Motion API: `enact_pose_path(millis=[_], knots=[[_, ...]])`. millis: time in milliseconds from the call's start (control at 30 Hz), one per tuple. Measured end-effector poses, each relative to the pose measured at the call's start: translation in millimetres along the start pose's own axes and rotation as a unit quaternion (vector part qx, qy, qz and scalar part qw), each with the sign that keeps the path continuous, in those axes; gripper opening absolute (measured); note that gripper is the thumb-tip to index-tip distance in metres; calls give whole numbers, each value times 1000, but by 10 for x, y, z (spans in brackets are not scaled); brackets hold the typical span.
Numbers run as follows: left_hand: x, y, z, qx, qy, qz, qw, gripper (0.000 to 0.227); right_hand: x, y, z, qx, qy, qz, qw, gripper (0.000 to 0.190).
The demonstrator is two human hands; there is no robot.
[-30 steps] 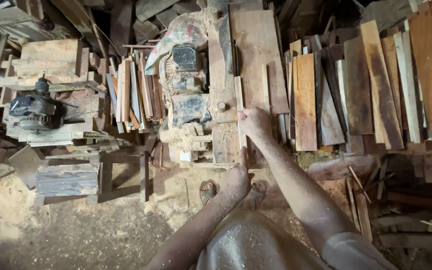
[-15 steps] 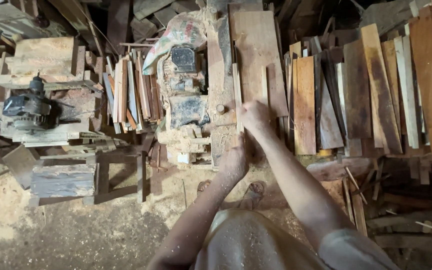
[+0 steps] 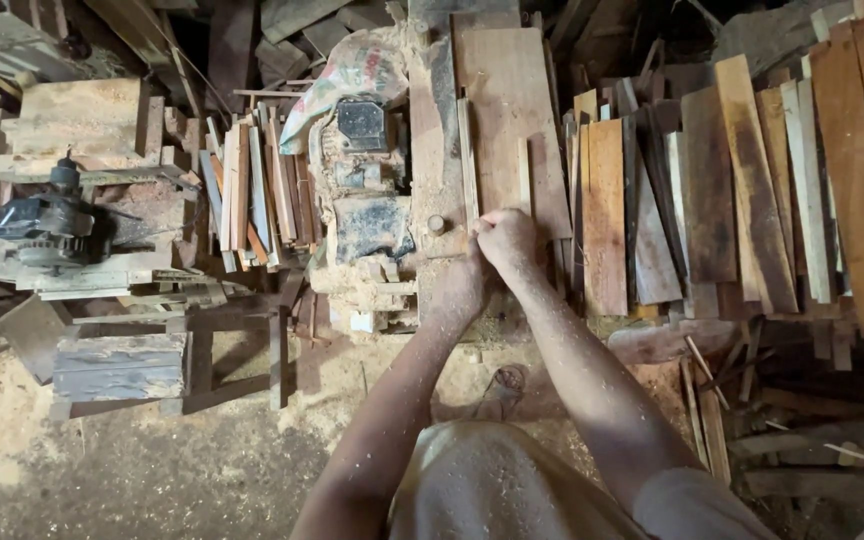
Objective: Feeding thin wooden strips one by one into a woodworking machine for processing
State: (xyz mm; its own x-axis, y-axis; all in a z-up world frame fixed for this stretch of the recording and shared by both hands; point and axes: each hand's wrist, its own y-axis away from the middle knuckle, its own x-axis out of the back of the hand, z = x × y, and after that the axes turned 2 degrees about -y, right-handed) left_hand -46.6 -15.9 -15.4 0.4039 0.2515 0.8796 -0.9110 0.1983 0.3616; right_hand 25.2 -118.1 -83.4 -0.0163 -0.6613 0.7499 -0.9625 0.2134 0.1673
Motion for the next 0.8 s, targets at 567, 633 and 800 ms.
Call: enact_pose_path(millis=[567, 633, 800], knots=[[-791, -132, -225, -56, 51, 75, 994, 75, 258, 406, -72, 85, 85, -31, 992, 24], [-817, 401, -198, -71, 79, 57, 993, 90, 435, 965, -25, 93, 108, -57, 988, 24], [-657, 1007, -215, 22, 399, 15, 917, 26, 418, 1580, 339, 12, 43, -132, 990, 18]])
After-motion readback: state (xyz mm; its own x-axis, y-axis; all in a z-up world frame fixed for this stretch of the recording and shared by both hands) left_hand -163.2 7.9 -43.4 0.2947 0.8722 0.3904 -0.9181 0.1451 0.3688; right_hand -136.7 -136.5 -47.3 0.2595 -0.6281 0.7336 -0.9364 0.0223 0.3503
